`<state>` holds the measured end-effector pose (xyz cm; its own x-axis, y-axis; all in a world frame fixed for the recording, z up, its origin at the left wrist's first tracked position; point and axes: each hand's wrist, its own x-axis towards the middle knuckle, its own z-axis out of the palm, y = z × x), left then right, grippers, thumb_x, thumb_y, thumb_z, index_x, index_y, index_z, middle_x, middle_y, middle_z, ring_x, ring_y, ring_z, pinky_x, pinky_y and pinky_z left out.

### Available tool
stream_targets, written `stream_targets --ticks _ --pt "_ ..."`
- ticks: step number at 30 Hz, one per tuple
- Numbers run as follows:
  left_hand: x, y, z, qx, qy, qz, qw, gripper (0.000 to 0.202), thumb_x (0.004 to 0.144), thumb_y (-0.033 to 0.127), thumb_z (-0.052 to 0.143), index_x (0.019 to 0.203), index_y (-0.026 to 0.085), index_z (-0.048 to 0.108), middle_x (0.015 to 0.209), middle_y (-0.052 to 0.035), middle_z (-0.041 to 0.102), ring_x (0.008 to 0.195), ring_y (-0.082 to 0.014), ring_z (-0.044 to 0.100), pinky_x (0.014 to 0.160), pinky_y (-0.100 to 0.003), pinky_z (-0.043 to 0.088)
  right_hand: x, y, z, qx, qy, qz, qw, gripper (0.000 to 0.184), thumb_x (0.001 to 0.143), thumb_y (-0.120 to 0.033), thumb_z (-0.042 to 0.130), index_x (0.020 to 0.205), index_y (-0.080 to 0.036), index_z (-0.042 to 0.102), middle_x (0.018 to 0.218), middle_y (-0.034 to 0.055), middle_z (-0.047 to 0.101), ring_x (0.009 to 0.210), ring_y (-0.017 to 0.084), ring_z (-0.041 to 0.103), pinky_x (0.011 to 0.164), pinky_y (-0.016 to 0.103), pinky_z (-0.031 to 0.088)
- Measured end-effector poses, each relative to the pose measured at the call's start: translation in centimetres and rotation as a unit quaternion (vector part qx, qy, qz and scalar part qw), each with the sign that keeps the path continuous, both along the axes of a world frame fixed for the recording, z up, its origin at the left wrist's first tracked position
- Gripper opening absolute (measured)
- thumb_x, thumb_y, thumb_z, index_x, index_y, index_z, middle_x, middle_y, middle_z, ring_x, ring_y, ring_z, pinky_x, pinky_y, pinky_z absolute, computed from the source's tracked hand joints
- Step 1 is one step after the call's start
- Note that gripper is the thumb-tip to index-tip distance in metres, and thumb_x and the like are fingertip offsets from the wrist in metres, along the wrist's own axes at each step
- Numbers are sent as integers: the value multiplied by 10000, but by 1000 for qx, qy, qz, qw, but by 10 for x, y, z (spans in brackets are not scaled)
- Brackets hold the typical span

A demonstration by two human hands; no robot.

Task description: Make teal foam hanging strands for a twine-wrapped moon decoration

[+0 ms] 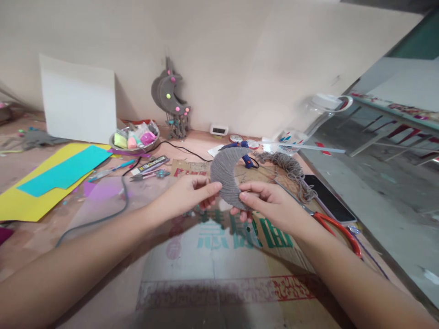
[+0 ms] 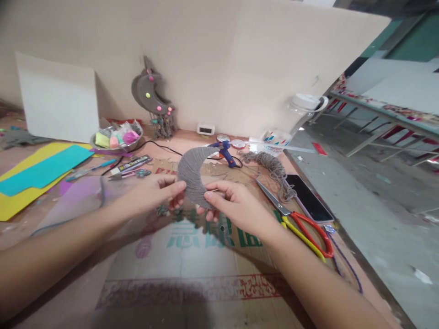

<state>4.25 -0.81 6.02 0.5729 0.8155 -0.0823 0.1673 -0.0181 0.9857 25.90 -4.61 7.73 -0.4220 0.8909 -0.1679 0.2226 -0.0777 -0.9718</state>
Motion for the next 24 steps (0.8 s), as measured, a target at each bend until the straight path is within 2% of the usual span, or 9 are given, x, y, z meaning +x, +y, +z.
stream_targets --ticks 4,9,12,16,20,24 --pt "1 -4 2 3 27 -14 1000 311 861 385 522 678 138 563 611 13 562 545 -85 507 549 -207 419 -1 -2 0 21 -26 -9 999 302 871 -393 562 1065 -174 636 796 30 704 609 102 623 570 221 510" --pt "2 -4 7 24 46 -34 998 91 799 213 567 759 138 598 669 15 581 601 -87 524 593 -206 423 1 -1 0 45 -34 -12 998 299 878 -383 551 1084 -184 635 790 25 698 607 105 618 560 223 504" --pt "3 -4 9 32 47 -43 997 129 810 249 570 823 132 623 687 6 585 598 -90 515 574 -208 416 1 -2 0 42 -49 -4 998 299 879 -385 542 1078 -185 640 801 27 693 616 108 618 578 229 509" --pt "3 -4 3 45 36 -40 998 276 854 363 530 720 127 581 628 7 544 576 -90 491 541 -205 392 -2 -4 0 35 -69 -4 997 315 866 -395 546 1075 -180 641 782 29 688 626 121 622 597 248 516" --pt "2 -3 -1 48 53 -48 996 252 850 332 523 708 131 575 632 11 550 570 -88 488 538 -201 380 -4 -4 0 29 -67 -8 997 311 858 -396 553 1065 -181 644 789 30 690 617 118 616 599 251 516" --pt "3 -3 2 40 53 -56 996 196 834 281 517 723 133 581 652 9 568 578 -89 501 553 -206 396 -4 -3 0 20 -54 -8 998 321 847 -410 568 1052 -176 647 771 25 685 613 117 617 599 249 516"
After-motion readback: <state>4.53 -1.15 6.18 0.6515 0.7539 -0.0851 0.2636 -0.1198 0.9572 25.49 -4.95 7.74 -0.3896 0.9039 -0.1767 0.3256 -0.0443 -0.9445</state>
